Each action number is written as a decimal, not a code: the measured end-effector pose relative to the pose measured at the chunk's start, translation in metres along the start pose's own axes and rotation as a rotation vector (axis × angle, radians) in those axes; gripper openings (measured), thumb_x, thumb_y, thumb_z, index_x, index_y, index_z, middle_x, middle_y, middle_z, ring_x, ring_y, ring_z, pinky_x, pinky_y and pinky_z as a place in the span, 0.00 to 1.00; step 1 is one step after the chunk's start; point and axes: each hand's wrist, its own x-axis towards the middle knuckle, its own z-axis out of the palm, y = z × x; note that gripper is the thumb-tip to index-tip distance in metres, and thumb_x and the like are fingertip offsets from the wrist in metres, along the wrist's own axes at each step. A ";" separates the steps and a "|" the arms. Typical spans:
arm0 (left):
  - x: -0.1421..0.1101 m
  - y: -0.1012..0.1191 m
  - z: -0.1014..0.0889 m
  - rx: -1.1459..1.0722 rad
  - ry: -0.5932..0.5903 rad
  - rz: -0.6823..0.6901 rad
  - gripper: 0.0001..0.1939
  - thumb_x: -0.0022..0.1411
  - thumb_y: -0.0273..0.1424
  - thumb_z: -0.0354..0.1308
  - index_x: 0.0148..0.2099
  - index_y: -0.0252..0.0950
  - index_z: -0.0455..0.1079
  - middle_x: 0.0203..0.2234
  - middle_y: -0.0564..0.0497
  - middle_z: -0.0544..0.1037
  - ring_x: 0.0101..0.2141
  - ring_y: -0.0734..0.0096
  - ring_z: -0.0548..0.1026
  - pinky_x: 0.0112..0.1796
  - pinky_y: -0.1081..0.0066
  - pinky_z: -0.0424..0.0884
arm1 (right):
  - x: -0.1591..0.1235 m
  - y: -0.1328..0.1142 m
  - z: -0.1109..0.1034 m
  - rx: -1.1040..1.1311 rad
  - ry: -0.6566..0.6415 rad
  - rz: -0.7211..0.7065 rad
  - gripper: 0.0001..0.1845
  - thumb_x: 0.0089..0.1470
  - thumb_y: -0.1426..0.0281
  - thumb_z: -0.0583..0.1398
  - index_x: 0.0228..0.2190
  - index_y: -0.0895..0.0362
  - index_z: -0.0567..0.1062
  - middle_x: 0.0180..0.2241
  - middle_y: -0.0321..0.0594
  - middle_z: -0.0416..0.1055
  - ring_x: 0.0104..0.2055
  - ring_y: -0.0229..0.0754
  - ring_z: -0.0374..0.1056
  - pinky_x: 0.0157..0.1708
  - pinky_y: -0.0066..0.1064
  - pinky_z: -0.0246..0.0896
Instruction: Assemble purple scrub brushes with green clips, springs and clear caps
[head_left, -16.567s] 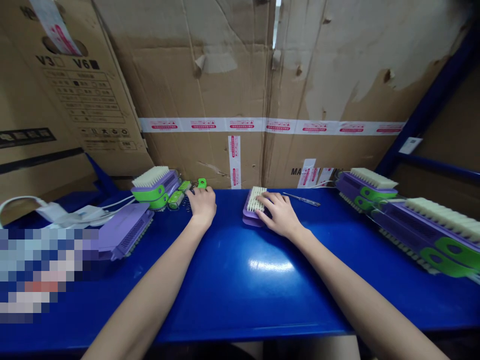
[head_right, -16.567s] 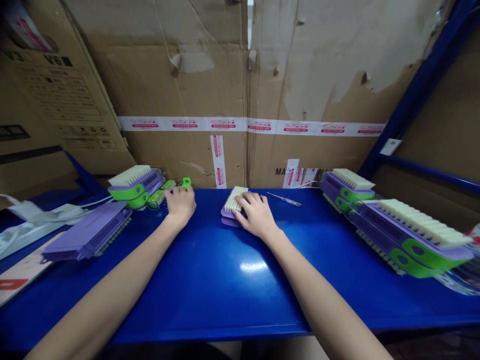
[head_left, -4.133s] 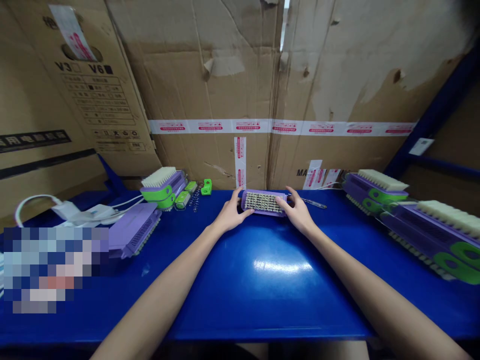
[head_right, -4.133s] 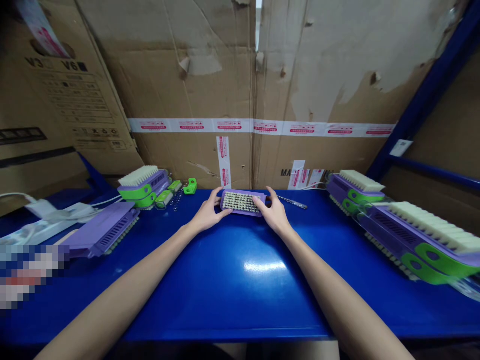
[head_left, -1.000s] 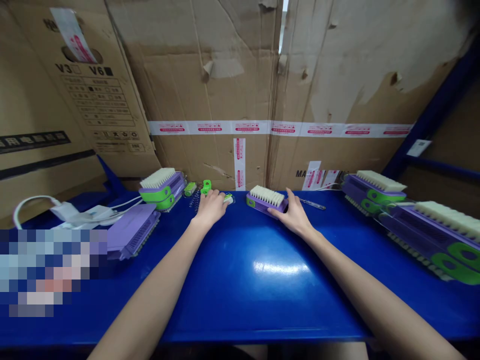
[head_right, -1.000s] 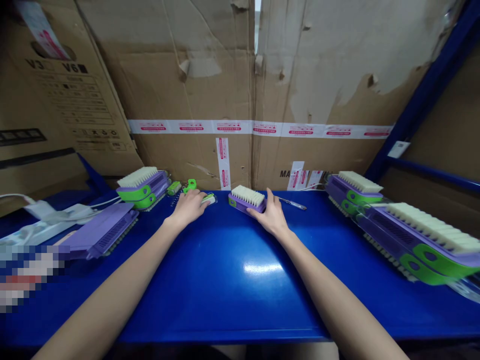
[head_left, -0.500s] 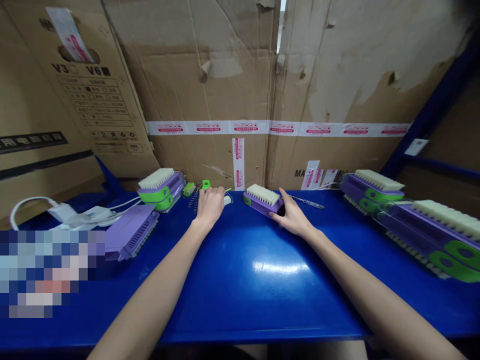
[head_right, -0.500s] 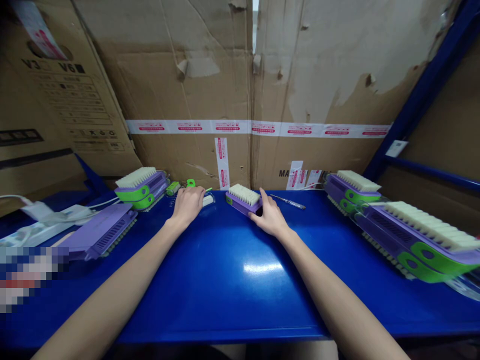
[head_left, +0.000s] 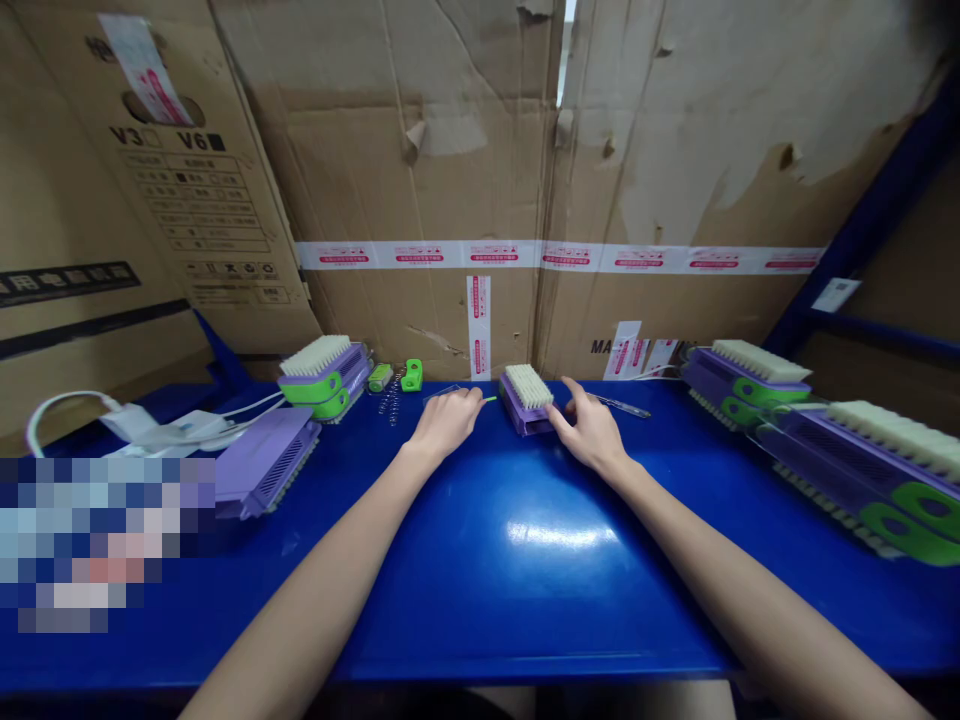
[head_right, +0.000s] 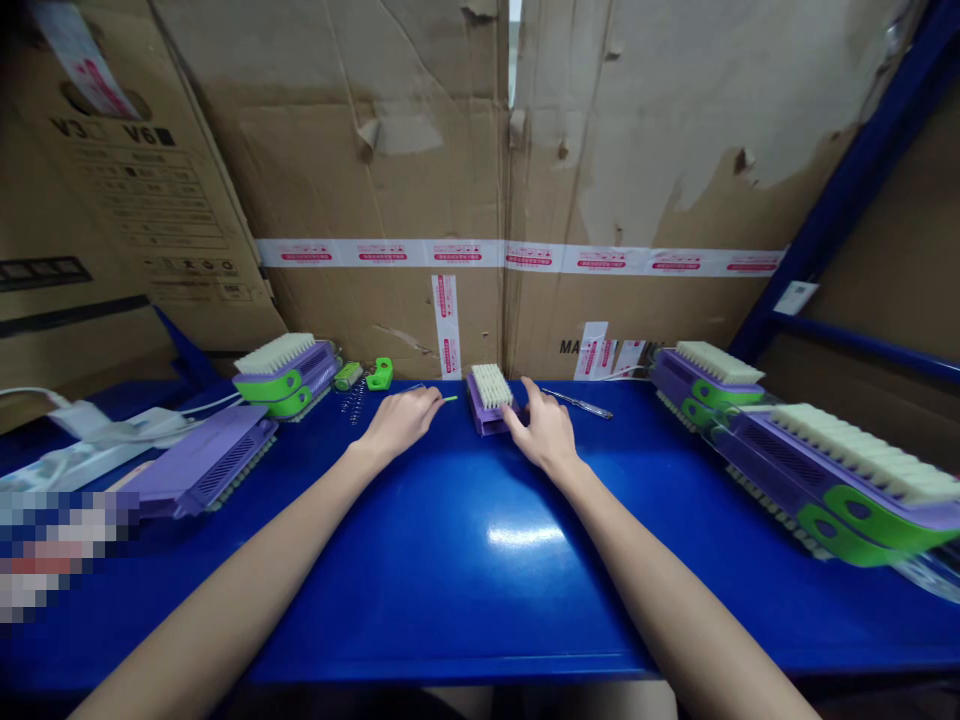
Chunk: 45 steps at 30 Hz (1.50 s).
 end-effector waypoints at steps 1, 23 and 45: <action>0.000 0.001 0.000 0.003 -0.010 0.029 0.18 0.68 0.35 0.38 0.44 0.34 0.67 0.37 0.43 0.76 0.38 0.61 0.76 0.36 0.68 0.68 | 0.000 0.002 0.001 0.012 0.019 -0.029 0.31 0.56 0.56 0.53 0.56 0.61 0.62 0.37 0.49 0.73 0.42 0.52 0.69 0.42 0.43 0.62; -0.001 0.006 0.014 0.065 -0.058 0.221 0.17 0.67 0.33 0.42 0.41 0.33 0.71 0.36 0.42 0.74 0.43 0.60 0.70 0.39 0.66 0.68 | 0.004 0.006 0.008 -0.043 -0.068 -0.296 0.27 0.56 0.63 0.56 0.55 0.58 0.61 0.41 0.49 0.72 0.44 0.52 0.67 0.44 0.42 0.61; 0.000 -0.026 0.007 0.069 -0.006 -0.174 0.18 0.64 0.36 0.46 0.52 0.32 0.64 0.43 0.40 0.74 0.46 0.53 0.69 0.44 0.60 0.61 | 0.001 -0.007 0.001 -0.267 -0.046 -0.295 0.26 0.57 0.59 0.54 0.53 0.61 0.65 0.36 0.52 0.73 0.40 0.52 0.67 0.41 0.39 0.58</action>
